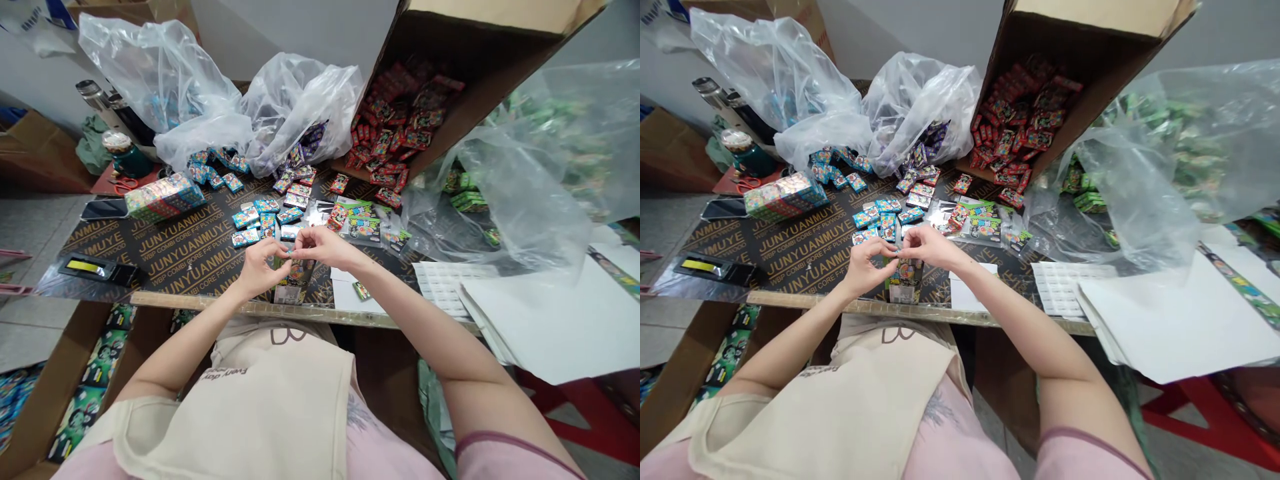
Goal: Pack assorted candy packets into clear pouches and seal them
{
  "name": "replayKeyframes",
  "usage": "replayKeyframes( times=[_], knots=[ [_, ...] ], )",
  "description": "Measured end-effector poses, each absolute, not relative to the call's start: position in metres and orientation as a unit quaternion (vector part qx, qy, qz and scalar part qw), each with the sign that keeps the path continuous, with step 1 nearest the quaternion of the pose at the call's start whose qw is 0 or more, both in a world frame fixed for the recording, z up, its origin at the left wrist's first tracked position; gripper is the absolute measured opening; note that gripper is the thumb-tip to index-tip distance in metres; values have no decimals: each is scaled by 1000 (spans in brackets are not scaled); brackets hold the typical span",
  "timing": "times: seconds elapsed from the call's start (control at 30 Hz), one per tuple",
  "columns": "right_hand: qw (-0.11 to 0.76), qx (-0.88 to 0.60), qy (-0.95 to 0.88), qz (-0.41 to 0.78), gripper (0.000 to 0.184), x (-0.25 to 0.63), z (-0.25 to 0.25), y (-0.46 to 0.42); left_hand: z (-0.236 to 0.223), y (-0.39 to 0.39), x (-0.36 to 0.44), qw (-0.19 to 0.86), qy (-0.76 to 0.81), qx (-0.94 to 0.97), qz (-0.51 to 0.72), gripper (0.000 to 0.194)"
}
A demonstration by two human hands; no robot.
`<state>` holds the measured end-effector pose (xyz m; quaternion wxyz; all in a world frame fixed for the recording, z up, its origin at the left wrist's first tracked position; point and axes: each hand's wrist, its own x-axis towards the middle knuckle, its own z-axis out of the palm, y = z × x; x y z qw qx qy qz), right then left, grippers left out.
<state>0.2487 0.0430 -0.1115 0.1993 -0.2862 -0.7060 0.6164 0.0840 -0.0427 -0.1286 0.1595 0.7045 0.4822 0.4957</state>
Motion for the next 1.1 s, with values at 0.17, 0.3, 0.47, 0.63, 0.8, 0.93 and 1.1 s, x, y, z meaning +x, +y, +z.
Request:
replayKeyframes(
  times=[0.17,0.3,0.47,0.63,0.8,0.93,1.1],
  knots=[
    [204,-302,-673,644,33,249,-113,41,-133,-43,89,137,520,688,488,21],
    [251,-326,-582,702,37,247,-117,36,-132,-41,88,164,532,681,475,21],
    [284,-363,-556,692,35,243,-117,27,-149,-46,96,298,563,575,513,36],
    [355,-429,-534,637,43,256,-131,30,-173,-61,85,467,550,507,472,31],
    [454,-496,-508,538,50,279,-170,36,-138,-73,13,217,650,589,429,17],
    [419,-513,-516,543,50,287,-187,26,-135,-62,-51,3,747,606,273,39],
    [384,-493,-551,552,47,284,-186,17,-180,-44,-89,-44,786,605,115,39]
  ],
)
